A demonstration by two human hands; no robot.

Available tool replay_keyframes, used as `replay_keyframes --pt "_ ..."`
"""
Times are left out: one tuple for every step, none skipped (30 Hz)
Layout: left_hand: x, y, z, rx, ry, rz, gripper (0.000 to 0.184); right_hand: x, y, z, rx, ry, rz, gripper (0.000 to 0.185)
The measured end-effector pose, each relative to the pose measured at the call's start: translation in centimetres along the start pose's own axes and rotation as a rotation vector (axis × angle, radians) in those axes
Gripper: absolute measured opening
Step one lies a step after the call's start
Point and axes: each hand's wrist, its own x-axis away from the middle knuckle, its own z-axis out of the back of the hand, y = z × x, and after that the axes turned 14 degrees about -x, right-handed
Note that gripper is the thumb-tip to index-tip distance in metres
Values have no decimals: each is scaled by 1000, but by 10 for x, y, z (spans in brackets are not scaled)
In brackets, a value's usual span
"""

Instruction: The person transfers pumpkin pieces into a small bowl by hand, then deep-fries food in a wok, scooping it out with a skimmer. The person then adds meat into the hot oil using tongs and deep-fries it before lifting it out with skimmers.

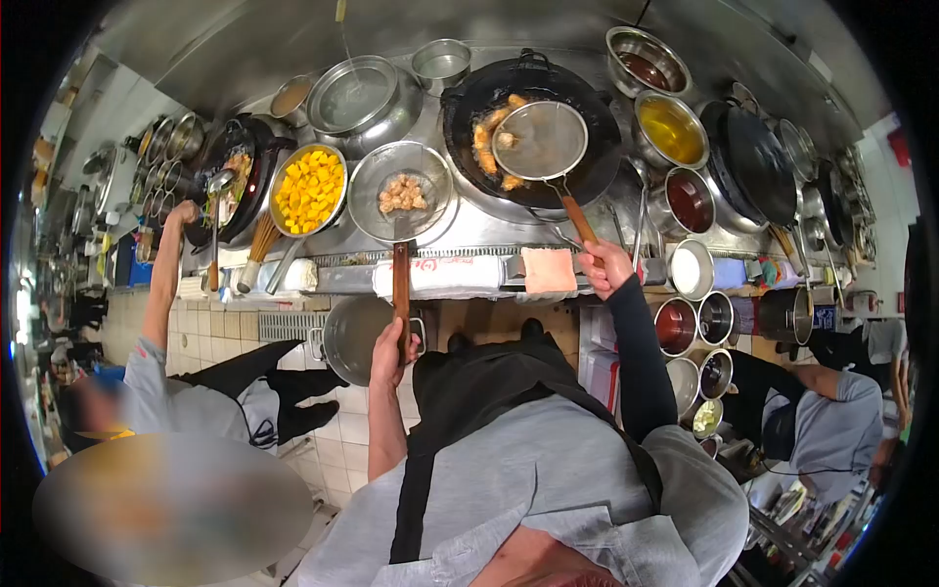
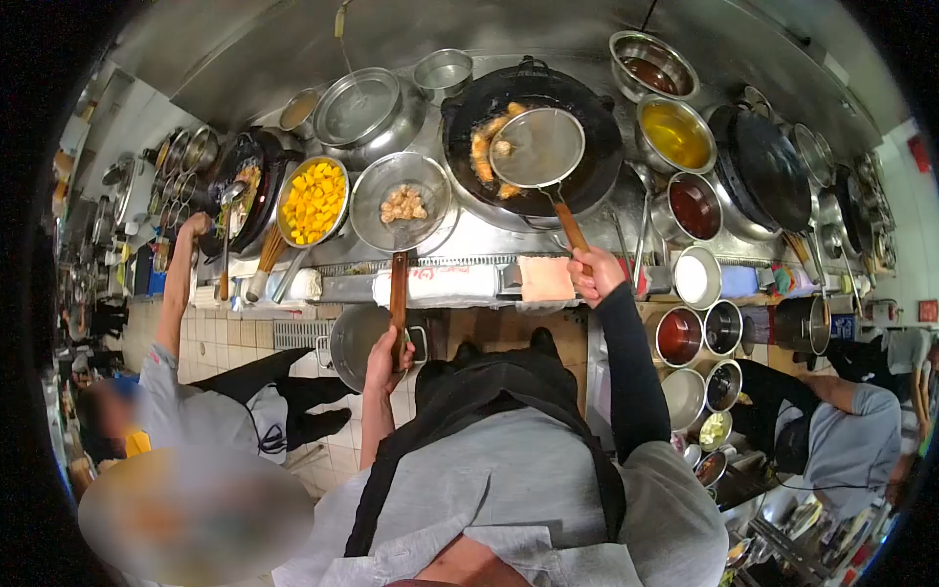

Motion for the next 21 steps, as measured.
replay_keyframes --pt "1 2 -2 -2 5 2 33 7 3 -4 34 8 28 19" --pt "1 3 -2 -7 -2 4 33 14 5 -11 98 39 65 15" --pt "1 3 -3 -11 -7 4 32 19 6 -18 126 53 70 16" --pt "2 3 -2 -16 -9 4 32 24 8 -23 152 66 73 18" --pt "2 3 -1 -18 -7 3 31 25 10 -28 179 80 75 19" --pt "3 5 -2 -19 -6 1 31 24 12 -32 212 73 69 23" --pt "3 7 -4 -20 -7 -1 31 23 14 -36 277 61 76 24" --pt "5 9 -5 -23 6 8 30 21 18 -43 342 50 84 26" --pt "6 11 -6 -28 11 16 29 20 20 -49 407 39 96 27" --pt "7 12 -6 -32 14 24 29 17 20 -55 445 0 78 30" --pt "8 12 -6 -38 15 32 29 10 23 -59 556 -15 141 30" --pt "8 12 -6 -26 6 16 29 0 27 -62 665 -30 206 29" --pt "9 12 -5 -15 -4 0 29 -11 31 -68 774 -45 272 29" --pt "10 10 -4 -2 -14 -16 29 -25 32 -77 968 -62 478 30" --pt "11 13 -4 4 -18 -27 29 -37 33 -90 1165 -32 697 30" --pt "14 16 -5 11 -21 -38 29 -45 29 -113 1244 -14 840 31" --pt "18 18 -4 17 -25 -49 29 -67 23 -125 1336 23 814 30" --pt "19 18 -1 34 -41 -37 29 -90 22 -139 1376 61 867 30" --pt "20 20 3 48 -58 -25 30 -103 22 -166 1391 65 928 32" --pt "22 20 8 60 -76 -8 30 -122 26 -189 1436 199 839 31" --pt "22 22 12 63 -103 -5 30 -142 33 -206 1508 241 834 33"
